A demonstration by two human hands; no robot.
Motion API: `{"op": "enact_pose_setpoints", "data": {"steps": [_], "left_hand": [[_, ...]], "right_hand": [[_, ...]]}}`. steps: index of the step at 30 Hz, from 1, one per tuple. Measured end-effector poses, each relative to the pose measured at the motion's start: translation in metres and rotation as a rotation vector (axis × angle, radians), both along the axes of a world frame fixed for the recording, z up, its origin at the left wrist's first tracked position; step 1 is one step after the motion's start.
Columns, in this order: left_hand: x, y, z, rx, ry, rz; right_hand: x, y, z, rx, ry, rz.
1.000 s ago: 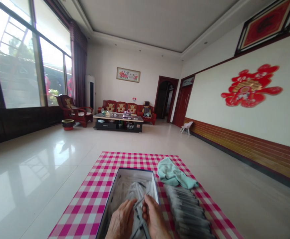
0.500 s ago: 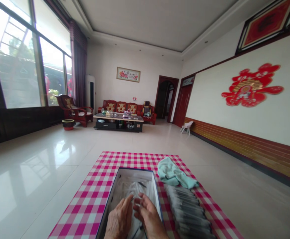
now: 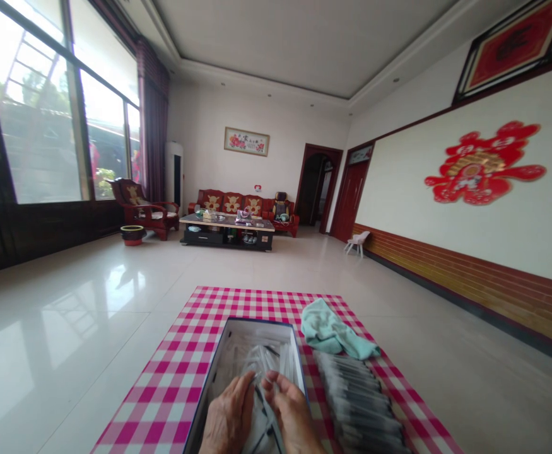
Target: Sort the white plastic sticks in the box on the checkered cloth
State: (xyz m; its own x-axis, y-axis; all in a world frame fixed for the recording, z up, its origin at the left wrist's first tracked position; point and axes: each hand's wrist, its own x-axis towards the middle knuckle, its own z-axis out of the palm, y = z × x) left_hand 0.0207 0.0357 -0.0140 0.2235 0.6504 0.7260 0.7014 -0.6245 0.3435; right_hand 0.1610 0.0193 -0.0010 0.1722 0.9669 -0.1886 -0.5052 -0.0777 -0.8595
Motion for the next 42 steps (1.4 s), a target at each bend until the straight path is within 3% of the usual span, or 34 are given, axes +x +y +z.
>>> {"op": "enact_pose_setpoints", "data": {"steps": [9,14,20,26,36,42], "left_hand": [[0.002,-0.002,0.002,-0.018,-0.134,-0.060],[0.000,-0.005,0.011,0.125,-0.081,-0.045],[0.000,-0.007,0.022,0.073,0.030,-0.027],[0.000,-0.008,0.020,0.049,0.036,-0.036],[0.003,-0.006,0.014,0.020,-0.025,-0.082],[0.002,-0.009,0.019,-0.248,-0.182,-0.220]], "right_hand": [[0.002,-0.005,0.009,0.036,-0.046,-0.025],[0.005,-0.002,0.015,0.015,-0.066,-0.150],[0.006,0.000,0.016,0.035,-0.032,-0.173],[0.005,-0.003,0.016,0.057,-0.130,-0.120],[-0.001,-0.011,0.033,0.123,-0.372,-0.034],[0.002,-0.010,0.030,0.213,-0.399,0.071]]}}
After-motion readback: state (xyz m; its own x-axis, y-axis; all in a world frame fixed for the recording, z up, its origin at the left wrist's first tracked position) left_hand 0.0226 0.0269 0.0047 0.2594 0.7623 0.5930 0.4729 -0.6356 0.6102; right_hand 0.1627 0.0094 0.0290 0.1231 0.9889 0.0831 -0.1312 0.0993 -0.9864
